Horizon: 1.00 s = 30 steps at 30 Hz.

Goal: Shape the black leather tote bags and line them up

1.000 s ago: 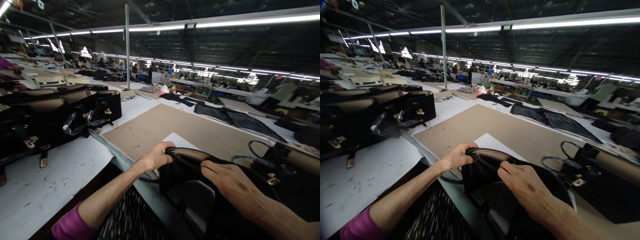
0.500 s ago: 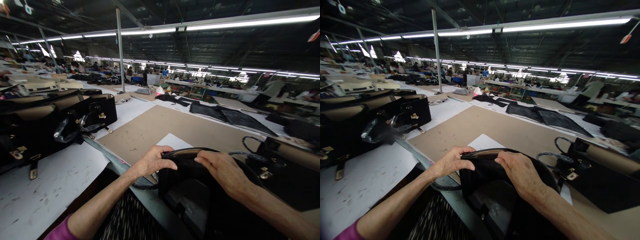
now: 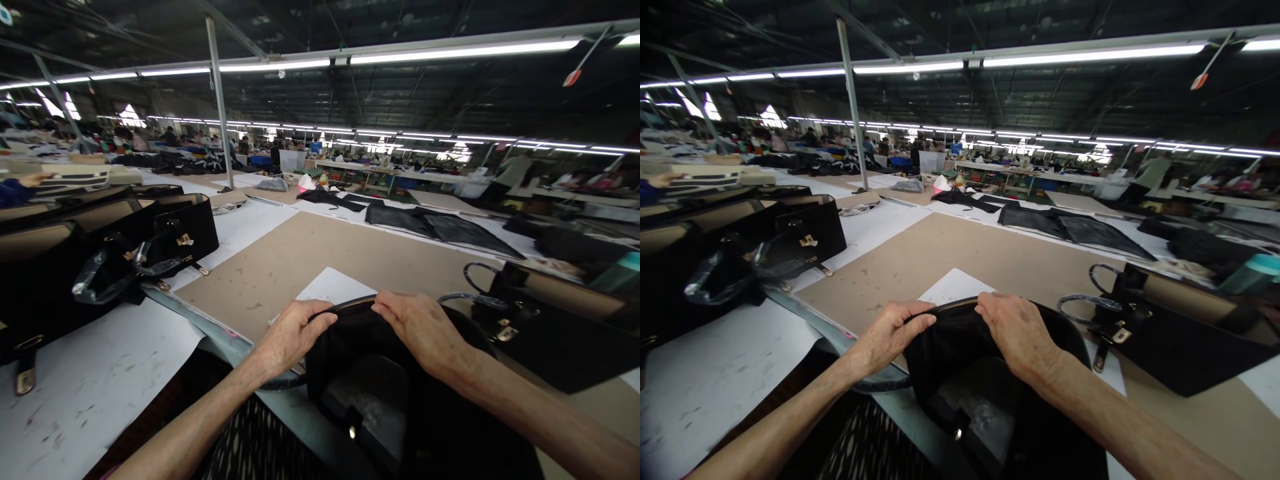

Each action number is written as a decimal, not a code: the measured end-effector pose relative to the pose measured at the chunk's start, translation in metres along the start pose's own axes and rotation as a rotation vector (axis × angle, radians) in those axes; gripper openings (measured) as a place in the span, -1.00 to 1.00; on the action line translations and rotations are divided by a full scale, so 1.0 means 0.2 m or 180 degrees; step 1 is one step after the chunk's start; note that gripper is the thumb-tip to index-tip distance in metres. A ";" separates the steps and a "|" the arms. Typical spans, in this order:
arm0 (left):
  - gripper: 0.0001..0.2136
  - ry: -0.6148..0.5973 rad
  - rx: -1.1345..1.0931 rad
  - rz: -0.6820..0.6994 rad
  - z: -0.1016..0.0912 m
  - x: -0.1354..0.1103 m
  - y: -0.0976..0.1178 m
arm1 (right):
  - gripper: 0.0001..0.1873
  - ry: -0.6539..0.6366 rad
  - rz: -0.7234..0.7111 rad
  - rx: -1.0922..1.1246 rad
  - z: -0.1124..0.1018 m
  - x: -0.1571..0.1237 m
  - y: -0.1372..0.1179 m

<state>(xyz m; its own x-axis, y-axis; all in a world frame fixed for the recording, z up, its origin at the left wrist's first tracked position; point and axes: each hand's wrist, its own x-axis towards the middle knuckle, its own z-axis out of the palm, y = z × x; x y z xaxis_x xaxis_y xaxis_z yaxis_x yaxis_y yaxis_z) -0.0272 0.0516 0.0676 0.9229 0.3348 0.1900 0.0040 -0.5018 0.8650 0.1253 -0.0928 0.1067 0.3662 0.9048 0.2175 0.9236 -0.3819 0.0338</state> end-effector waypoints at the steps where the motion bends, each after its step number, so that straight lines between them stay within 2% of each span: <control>1: -0.67 0.0010 0.0043 0.0019 0.00 0.00 0.00 | -0.72 0.0034 -0.0005 0.0007 0.00 0.00 0.00; 13: -0.68 0.0120 0.0692 0.0236 0.02 0.01 0.03 | -0.76 0.0205 0.0012 -0.0149 0.00 -0.02 0.02; 19: -0.69 -0.0065 0.0664 0.0290 0.00 0.00 0.03 | -0.76 0.0181 0.0031 -0.0327 0.00 -0.01 0.00; 26: -0.72 0.0110 0.0684 0.0152 0.02 0.00 0.03 | -0.76 0.0214 0.0007 -0.0416 0.01 0.00 0.00; 30: -0.73 0.0126 0.0441 -0.0056 0.02 0.00 0.04 | -0.76 0.0212 0.0007 -0.0406 0.02 0.00 0.00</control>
<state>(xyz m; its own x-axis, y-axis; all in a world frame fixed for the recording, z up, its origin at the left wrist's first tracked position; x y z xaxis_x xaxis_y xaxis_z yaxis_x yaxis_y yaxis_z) -0.0247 0.0444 0.0716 0.9064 0.3744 0.1958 0.0757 -0.5998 0.7965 0.1250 -0.0920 0.1032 0.3558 0.8910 0.2819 0.8993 -0.4085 0.1560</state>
